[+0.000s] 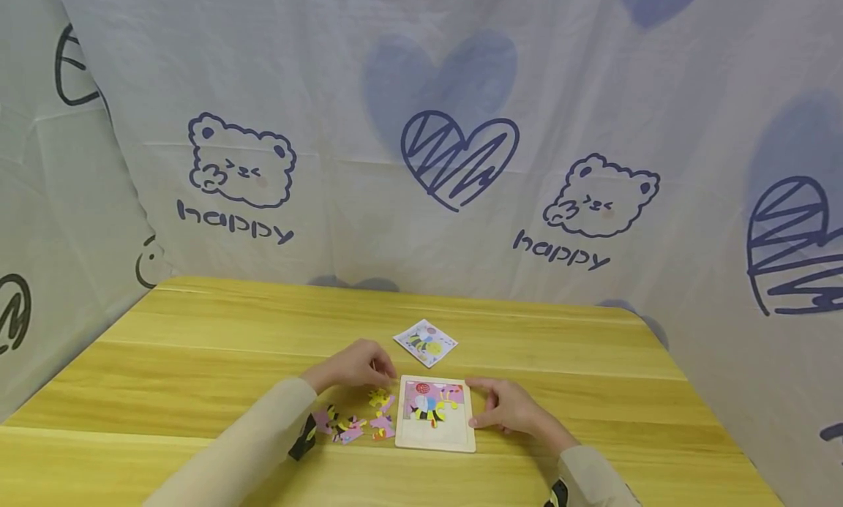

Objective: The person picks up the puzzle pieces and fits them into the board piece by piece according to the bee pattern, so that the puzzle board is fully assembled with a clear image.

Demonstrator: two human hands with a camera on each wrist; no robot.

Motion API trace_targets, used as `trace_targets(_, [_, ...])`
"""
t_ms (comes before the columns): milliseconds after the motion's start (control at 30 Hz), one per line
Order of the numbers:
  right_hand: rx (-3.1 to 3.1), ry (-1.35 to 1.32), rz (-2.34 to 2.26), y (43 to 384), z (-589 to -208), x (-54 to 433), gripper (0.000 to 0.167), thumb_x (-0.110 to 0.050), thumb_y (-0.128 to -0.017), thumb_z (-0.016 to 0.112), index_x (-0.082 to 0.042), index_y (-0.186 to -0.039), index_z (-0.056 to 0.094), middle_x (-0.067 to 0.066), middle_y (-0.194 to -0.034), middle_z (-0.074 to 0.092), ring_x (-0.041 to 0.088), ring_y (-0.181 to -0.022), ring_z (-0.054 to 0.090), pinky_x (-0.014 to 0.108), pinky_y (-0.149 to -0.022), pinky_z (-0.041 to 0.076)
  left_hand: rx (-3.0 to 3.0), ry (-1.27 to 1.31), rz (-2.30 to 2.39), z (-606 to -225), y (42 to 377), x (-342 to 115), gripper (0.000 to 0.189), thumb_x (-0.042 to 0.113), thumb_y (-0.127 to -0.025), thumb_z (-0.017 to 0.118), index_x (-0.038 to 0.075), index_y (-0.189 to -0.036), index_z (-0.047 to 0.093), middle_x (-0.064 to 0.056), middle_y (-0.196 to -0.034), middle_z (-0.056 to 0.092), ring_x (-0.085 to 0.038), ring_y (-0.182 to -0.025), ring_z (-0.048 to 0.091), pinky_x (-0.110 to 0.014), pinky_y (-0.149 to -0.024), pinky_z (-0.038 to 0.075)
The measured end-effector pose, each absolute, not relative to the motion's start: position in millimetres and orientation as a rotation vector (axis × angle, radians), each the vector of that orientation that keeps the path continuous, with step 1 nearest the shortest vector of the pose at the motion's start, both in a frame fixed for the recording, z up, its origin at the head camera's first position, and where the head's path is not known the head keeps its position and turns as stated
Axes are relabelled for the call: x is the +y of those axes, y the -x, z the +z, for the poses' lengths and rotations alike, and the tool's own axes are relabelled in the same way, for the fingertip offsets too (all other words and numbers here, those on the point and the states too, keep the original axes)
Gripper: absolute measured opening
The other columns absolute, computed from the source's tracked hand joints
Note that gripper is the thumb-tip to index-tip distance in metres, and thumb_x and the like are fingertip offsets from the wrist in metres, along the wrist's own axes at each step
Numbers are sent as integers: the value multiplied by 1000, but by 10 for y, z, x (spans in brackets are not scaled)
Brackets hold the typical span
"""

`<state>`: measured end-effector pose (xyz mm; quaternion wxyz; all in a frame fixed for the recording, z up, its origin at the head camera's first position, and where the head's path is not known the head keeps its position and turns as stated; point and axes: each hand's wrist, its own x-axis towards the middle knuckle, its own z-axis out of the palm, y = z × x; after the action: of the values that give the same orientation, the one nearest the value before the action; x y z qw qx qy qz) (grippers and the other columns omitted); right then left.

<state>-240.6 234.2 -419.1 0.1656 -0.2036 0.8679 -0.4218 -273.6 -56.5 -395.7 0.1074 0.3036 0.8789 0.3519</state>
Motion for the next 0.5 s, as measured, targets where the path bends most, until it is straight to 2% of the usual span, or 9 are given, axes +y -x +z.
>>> trace_targets(300, [2477,566,-1197,2393,-4176,2338,66,-15,-75,72,7,-129,41,3,-63,47,7,-42,36,18,-38,33,2523,-896,1033,-3977,2763,-682,14,-3,-68,72,-1,-81,67,3,-59,53,-6,-53,44,-17,-49,38])
trace_targets(500, [2458,570,-1216,2382,-4164,2333,66,-14,-75,72,8,-129,40,3,-63,47,8,-42,36,19,-38,32,2444,-833,1026,-4009,2743,-692,17,-2,-68,74,1,-82,66,2,-60,50,-7,-55,42,-18,-52,36])
